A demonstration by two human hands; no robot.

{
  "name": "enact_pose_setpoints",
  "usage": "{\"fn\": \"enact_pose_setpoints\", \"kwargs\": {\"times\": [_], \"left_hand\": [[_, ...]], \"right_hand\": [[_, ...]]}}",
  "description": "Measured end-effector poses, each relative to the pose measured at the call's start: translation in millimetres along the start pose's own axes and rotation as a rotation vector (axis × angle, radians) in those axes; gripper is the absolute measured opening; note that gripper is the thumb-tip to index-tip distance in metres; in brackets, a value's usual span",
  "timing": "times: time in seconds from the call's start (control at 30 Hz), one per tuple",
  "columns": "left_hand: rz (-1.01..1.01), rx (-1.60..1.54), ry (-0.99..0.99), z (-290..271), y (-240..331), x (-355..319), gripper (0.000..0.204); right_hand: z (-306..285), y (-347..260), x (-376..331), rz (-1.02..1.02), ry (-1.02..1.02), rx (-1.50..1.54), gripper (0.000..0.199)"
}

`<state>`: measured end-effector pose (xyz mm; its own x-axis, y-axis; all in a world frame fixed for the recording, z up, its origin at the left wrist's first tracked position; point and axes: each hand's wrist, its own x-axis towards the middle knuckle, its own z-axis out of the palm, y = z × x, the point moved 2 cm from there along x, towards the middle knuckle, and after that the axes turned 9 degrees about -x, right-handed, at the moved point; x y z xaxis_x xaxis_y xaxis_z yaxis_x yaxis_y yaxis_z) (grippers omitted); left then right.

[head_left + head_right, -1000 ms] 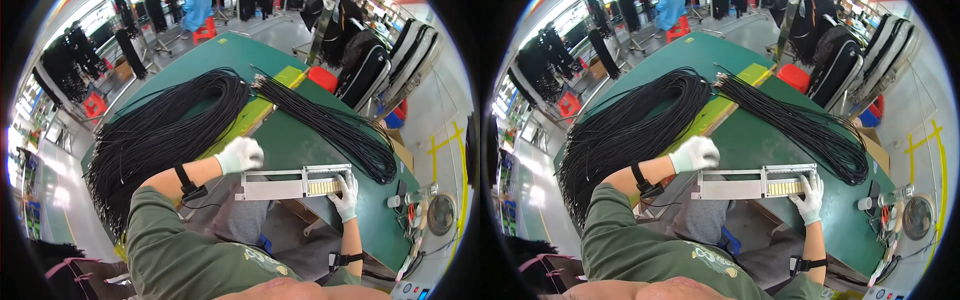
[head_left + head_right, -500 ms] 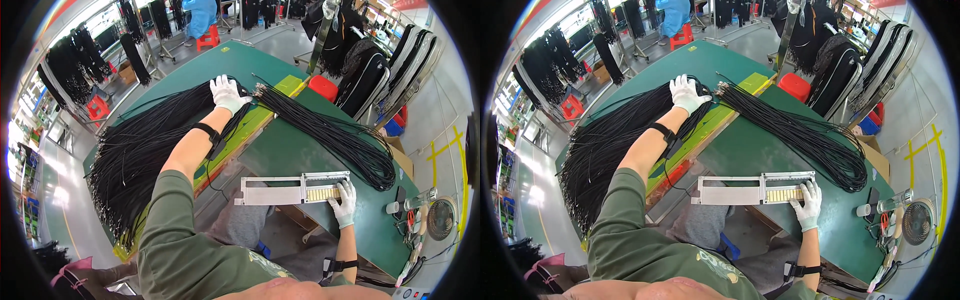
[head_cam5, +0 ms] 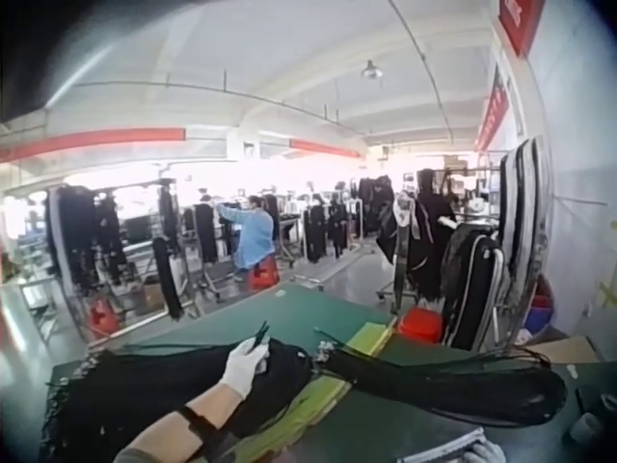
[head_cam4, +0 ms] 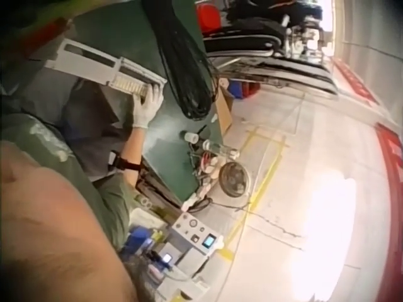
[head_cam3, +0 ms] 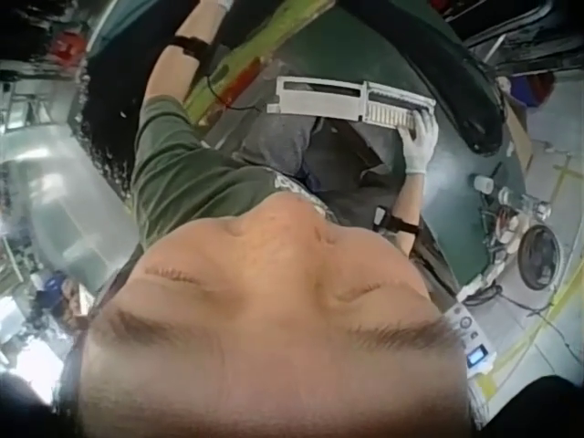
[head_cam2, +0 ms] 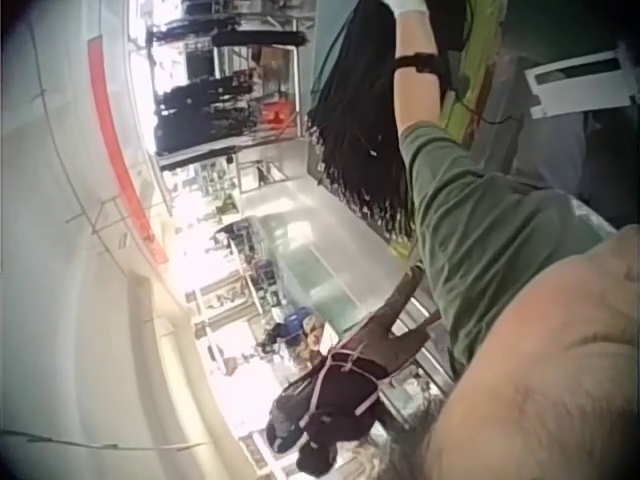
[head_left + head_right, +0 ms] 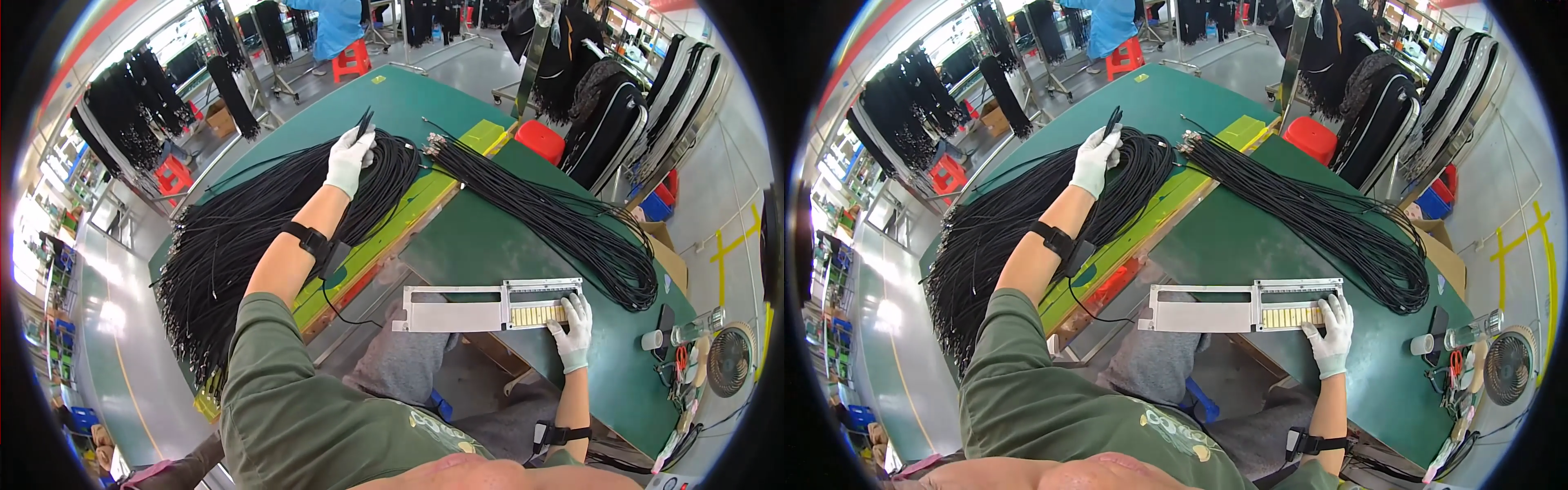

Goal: The person gathers black cables and fits their connectors into the slots of a metal jig by hand. After filling the jig, they carry it to a machine, place it on a platform, and return to the workstation to repeat the process.

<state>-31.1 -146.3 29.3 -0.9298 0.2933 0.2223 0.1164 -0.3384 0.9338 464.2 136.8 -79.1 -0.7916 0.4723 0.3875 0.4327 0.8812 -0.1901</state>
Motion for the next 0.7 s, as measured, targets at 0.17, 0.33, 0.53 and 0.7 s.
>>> {"fn": "enact_pose_setpoints", "kwargs": {"times": [0.17,0.33,0.53,0.7], "left_hand": [[-0.169,-0.215,-0.087,-10.4,1.9,-3.8,0.025],[-0.124,-0.128,-0.038,-12.5,-4.5,5.6,0.031],[0.027,0.827,-0.192,1.7,-2.1,12.1,0.048],[0.081,1.285,-0.154,53.3,-7.0,-14.7,0.053]], "right_hand": [[1.1,-1.4,0.3,0.005,0.006,0.02,0.058],[1.9,0.0,1.4,-0.003,0.011,0.037,0.056],[0.6,0.8,0.8,0.005,0.009,0.053,0.055],[2.6,3.4,-0.5,0.008,0.014,0.06,0.054]]}}
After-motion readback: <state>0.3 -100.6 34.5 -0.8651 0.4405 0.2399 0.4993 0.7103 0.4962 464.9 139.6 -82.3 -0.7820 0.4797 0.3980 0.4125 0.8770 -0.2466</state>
